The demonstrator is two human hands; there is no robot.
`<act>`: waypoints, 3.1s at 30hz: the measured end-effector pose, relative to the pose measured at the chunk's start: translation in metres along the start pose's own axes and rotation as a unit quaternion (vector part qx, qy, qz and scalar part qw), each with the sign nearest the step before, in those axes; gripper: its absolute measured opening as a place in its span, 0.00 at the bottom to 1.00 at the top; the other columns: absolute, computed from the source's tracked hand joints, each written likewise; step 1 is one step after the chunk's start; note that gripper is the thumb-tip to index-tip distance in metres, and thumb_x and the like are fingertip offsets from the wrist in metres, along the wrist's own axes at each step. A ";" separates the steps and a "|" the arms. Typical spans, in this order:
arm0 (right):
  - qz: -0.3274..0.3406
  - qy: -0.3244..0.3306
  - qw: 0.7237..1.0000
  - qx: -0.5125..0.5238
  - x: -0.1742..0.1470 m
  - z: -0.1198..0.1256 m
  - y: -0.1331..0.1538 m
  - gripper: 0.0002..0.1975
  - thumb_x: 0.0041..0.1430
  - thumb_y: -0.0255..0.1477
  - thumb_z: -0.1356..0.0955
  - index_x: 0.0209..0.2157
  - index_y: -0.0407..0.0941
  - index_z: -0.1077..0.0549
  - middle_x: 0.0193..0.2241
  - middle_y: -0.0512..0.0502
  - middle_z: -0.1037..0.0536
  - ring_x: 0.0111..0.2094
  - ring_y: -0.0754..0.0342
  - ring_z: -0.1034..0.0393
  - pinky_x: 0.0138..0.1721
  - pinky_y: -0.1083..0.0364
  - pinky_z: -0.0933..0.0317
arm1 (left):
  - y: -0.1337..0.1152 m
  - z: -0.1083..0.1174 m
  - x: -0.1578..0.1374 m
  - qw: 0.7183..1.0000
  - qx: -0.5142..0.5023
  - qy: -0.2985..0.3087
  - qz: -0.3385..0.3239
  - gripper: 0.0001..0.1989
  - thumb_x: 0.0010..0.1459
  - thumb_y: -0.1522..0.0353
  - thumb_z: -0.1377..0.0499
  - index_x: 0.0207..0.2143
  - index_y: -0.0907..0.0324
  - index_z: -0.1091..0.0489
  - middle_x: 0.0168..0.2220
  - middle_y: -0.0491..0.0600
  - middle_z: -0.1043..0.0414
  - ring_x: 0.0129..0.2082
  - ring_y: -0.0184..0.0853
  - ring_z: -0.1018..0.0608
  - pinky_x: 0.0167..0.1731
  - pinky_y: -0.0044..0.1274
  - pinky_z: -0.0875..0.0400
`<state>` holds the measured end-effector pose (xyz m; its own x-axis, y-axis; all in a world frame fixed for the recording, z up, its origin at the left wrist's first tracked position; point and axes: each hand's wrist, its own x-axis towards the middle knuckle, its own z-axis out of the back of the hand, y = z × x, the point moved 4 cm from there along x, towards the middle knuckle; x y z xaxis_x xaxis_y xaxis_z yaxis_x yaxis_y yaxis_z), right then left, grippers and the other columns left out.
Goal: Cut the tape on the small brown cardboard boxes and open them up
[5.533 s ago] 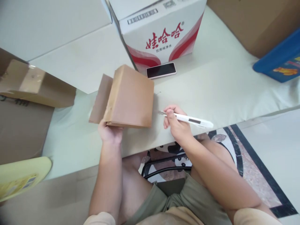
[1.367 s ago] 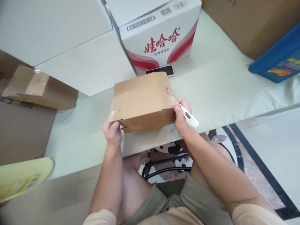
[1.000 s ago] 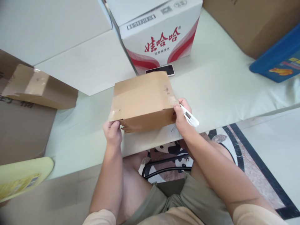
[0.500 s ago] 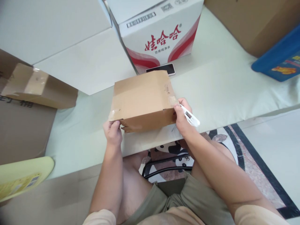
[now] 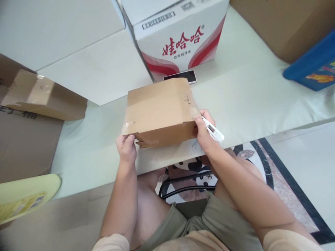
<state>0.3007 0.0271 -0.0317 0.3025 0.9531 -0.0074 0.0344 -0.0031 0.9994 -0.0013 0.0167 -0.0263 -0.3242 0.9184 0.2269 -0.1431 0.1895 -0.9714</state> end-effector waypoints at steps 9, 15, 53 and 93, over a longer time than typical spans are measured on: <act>0.011 -0.002 1.000 -0.009 0.000 0.000 0.001 0.16 0.62 0.45 0.33 0.29 0.49 0.38 0.21 0.55 0.40 0.23 0.56 0.47 0.26 0.54 0.51 | -0.001 -0.001 0.000 1.000 0.009 -0.002 0.010 0.16 0.49 0.56 0.35 0.31 0.60 0.19 0.32 0.53 0.18 0.36 0.41 0.17 0.39 0.28 0.22; 0.014 -0.002 1.000 -0.011 0.000 0.000 0.001 0.16 0.62 0.45 0.34 0.29 0.50 0.38 0.20 0.55 0.41 0.22 0.56 0.49 0.26 0.54 0.53 | -0.001 -0.001 0.000 1.000 0.003 -0.005 0.012 0.15 0.49 0.57 0.35 0.32 0.60 0.19 0.31 0.52 0.19 0.36 0.40 0.17 0.39 0.27 0.22; 0.001 0.021 1.000 -0.008 -0.003 0.001 -0.007 0.16 0.65 0.45 0.34 0.30 0.50 0.38 0.23 0.54 0.39 0.24 0.55 0.46 0.27 0.54 0.51 | -0.012 -0.006 -0.004 0.998 0.056 0.013 0.013 0.14 0.50 0.58 0.38 0.27 0.60 0.21 0.26 0.51 0.20 0.31 0.39 0.18 0.37 0.28 0.22; -0.003 0.032 0.999 -0.020 -0.005 -0.002 -0.007 0.17 0.65 0.47 0.35 0.31 0.50 0.39 0.24 0.53 0.39 0.25 0.54 0.45 0.28 0.53 0.50 | -0.013 -0.006 -0.005 0.997 0.073 0.011 0.033 0.12 0.51 0.59 0.40 0.26 0.58 0.24 0.23 0.49 0.25 0.30 0.39 0.20 0.36 0.28 0.23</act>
<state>0.2974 0.0229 -0.0381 0.2402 0.9706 -0.0123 -0.0031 0.0135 0.9999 0.0081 0.0114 -0.0158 -0.3176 0.9347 0.1594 -0.2562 0.0772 -0.9635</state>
